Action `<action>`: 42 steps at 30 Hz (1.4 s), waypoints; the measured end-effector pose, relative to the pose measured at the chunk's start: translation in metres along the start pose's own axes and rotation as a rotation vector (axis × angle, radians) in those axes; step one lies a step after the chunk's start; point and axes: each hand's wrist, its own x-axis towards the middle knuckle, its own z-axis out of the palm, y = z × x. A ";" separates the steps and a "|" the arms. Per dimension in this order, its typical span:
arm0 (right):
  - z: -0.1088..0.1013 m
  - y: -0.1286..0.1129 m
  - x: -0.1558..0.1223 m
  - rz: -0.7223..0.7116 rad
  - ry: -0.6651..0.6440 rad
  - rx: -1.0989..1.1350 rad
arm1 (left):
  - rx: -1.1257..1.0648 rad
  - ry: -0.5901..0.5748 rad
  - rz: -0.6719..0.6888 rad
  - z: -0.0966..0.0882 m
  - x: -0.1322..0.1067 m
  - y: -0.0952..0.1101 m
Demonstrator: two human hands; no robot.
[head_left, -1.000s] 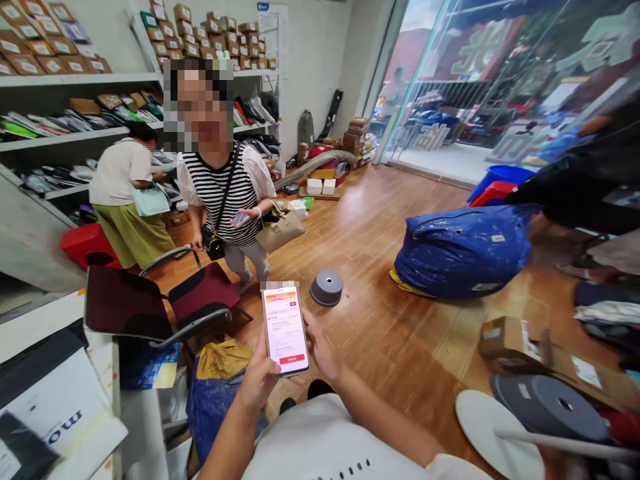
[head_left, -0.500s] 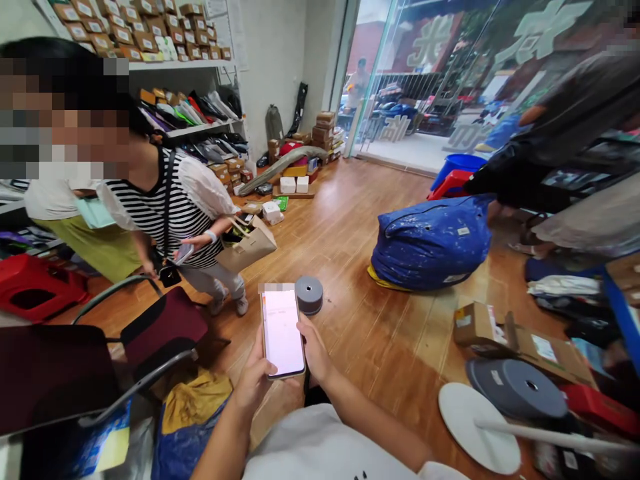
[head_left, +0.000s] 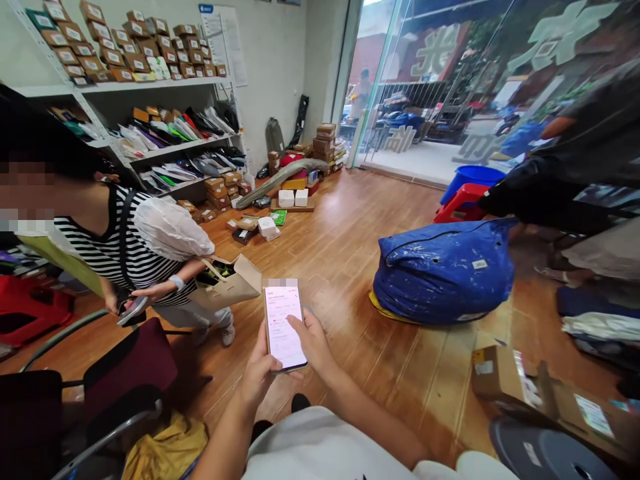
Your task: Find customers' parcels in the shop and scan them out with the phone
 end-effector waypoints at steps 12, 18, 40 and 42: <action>-0.021 -0.025 0.042 -0.042 0.032 0.005 | -0.006 -0.042 -0.015 0.008 0.052 0.008; -0.018 -0.031 0.083 -0.038 -0.012 0.074 | -0.038 -0.123 -0.014 -0.017 0.094 0.017; 0.043 -0.060 0.292 -0.185 0.095 0.126 | 0.035 -0.232 -0.124 -0.090 0.288 0.148; 0.042 -0.067 0.300 -0.198 0.099 0.132 | 0.055 -0.241 -0.118 -0.088 0.295 0.153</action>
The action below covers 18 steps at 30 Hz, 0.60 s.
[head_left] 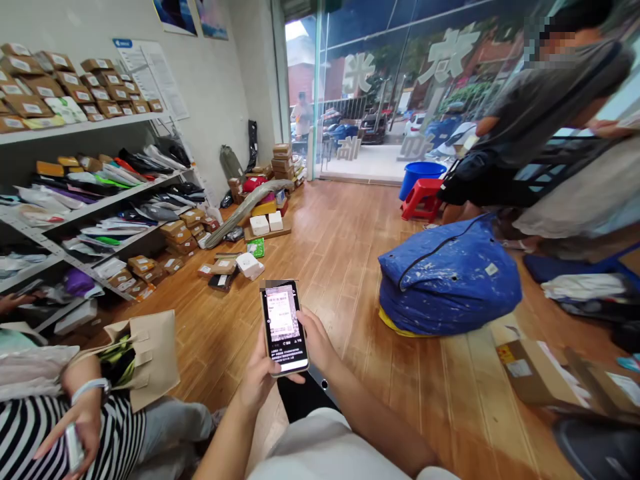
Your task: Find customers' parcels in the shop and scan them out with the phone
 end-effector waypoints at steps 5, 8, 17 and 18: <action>0.002 -0.011 0.022 -0.029 0.043 0.008 | 0.043 -0.038 0.002 -0.006 0.013 0.008; 0.003 -0.013 0.035 -0.052 0.041 0.009 | 0.038 -0.052 0.007 -0.011 0.022 0.010; -0.012 -0.019 0.073 -0.042 0.030 0.066 | 0.059 -0.103 -0.012 -0.016 0.070 0.022; -0.016 -0.020 0.079 -0.040 0.030 0.074 | 0.066 -0.114 -0.021 -0.016 0.078 0.023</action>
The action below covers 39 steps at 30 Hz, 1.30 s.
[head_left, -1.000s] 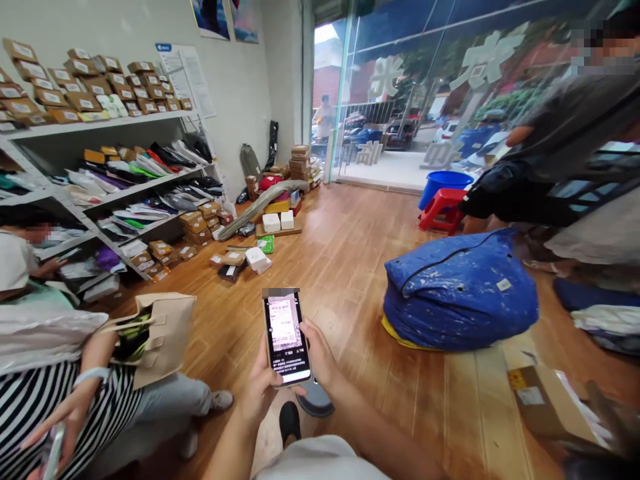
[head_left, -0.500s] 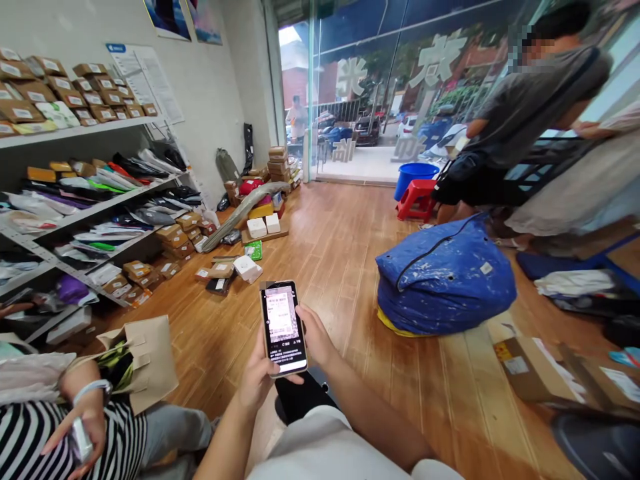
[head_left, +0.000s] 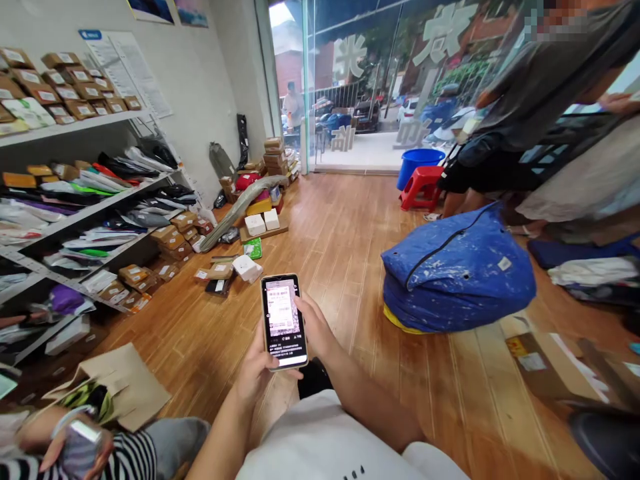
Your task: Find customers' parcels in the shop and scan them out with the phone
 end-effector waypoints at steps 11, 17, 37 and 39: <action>-0.082 -0.045 0.126 -0.119 0.182 -0.123 | 0.109 -0.048 -0.132 -0.008 0.156 -0.006; -0.150 -0.073 0.214 -0.138 0.316 -0.142 | 0.197 0.075 -0.088 0.013 0.273 -0.024; -0.234 -0.076 0.528 0.003 0.348 0.002 | 0.117 0.010 -0.283 -0.077 0.582 0.043; -0.240 -0.070 0.562 0.017 0.374 0.043 | 0.123 -0.045 -0.310 -0.094 0.614 0.053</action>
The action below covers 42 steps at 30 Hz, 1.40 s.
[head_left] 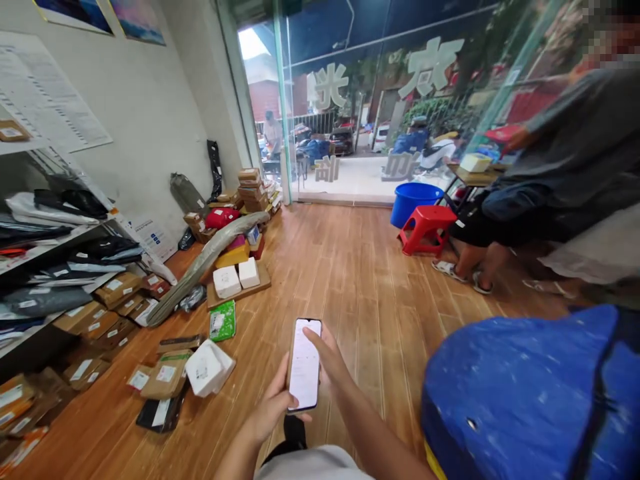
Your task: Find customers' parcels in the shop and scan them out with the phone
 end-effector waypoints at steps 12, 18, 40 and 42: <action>-0.023 -0.010 0.168 0.159 0.247 0.151 | 0.018 -0.128 -0.081 -0.036 0.178 0.064; -0.045 -0.050 0.299 0.155 0.156 0.156 | 0.027 -0.034 -0.084 -0.034 0.304 0.110; -0.096 -0.216 0.732 -0.009 -0.039 -0.017 | -0.196 -0.091 0.058 -0.018 0.701 0.291; -0.096 -0.235 0.784 -0.039 -0.051 -0.043 | -0.197 -0.110 0.061 -0.022 0.751 0.316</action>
